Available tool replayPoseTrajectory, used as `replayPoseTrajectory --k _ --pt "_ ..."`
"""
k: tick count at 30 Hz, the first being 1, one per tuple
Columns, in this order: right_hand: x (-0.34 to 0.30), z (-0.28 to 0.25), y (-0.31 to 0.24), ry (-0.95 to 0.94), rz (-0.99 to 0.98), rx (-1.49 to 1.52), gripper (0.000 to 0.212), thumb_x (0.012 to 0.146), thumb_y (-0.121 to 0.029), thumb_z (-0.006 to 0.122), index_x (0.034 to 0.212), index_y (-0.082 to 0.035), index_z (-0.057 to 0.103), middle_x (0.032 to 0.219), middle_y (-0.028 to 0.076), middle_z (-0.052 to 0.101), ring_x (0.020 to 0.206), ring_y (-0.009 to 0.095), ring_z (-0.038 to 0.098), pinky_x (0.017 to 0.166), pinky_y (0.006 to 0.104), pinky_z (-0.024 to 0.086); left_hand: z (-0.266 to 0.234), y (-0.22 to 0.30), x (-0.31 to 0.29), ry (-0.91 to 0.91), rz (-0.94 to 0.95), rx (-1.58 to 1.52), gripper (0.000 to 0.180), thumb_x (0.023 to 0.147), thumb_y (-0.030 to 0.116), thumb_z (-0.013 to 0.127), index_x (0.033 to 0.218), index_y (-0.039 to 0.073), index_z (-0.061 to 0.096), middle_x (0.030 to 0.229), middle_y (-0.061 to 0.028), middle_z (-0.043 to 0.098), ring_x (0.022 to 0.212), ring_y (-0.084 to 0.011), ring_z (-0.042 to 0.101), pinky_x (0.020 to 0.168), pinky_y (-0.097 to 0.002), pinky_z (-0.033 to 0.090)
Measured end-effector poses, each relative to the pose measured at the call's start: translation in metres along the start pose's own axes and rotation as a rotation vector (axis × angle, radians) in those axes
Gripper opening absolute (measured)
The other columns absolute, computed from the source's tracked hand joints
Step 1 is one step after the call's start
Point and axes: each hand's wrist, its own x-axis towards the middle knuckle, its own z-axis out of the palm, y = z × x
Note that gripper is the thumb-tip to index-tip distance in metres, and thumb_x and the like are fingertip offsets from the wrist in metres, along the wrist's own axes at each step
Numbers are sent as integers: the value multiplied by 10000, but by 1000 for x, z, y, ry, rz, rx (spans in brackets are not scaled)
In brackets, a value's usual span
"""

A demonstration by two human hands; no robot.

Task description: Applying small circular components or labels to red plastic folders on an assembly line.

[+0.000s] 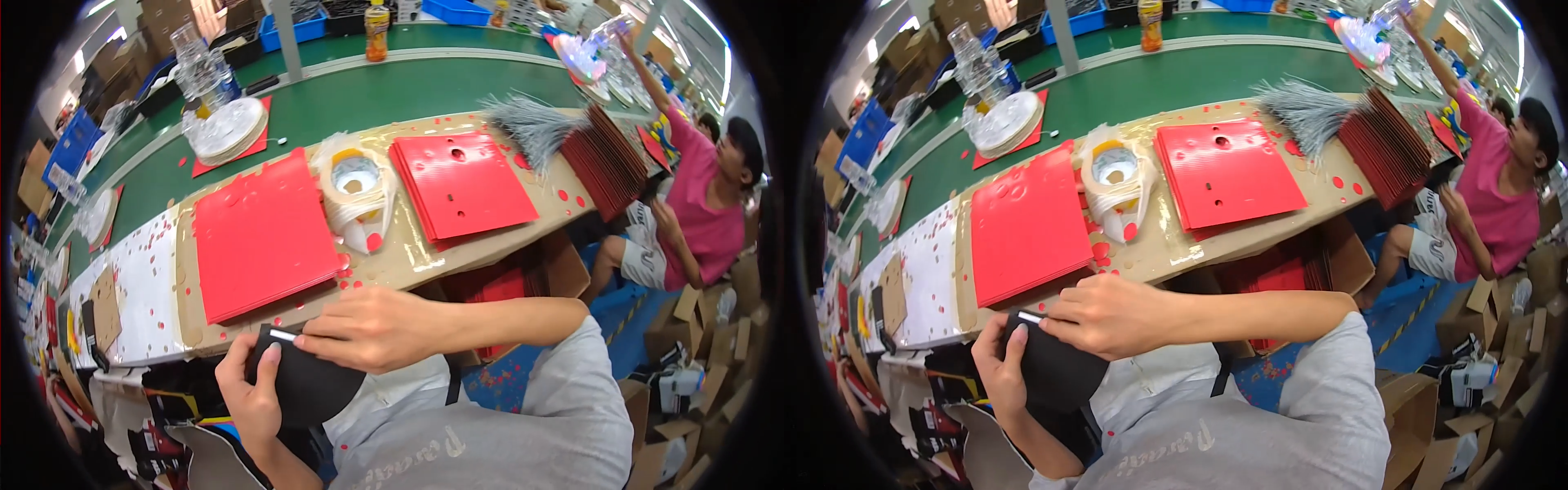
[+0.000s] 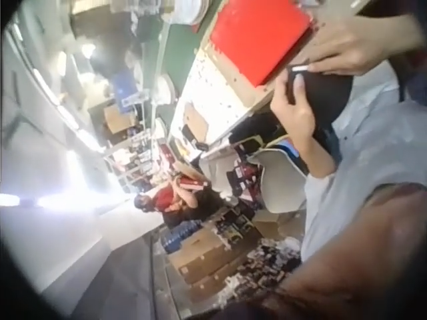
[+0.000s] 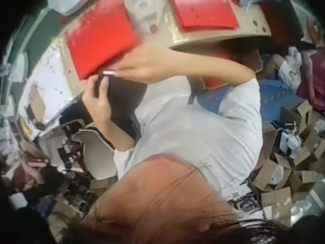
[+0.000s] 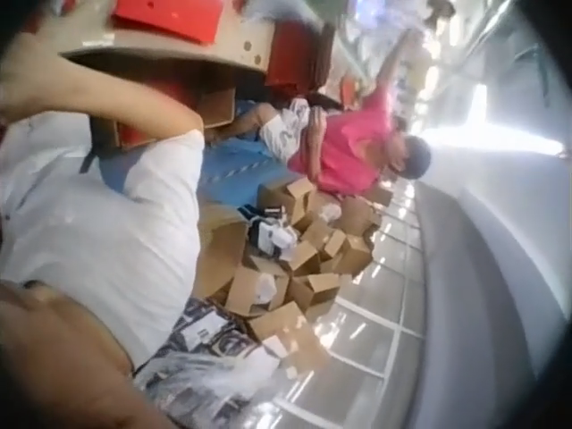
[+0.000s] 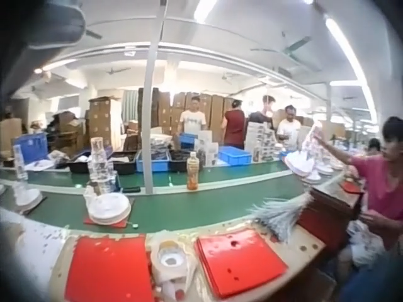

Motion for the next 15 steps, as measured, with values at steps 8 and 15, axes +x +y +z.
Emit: replayPoseTrajectory --k 8,15 --pt "7 5 -4 143 270 299 113 767 -113 766 857 -56 729 887 59 692 758 264 687 642 395 543 -5 -8 4 -6 123 85 118 870 50 655 871 -44 583 689 -27 537 656 -93 453 602 -251 363" --pt "27 1 4 100 273 531 120 765 -34 787 856 -43 709 1033 67 688 899 241 698 734 348 564 -14 -5 4 42 89 -3 132 886 83 640 897 -40 593 694 -46 550 656 -108 468 609 -274 386"
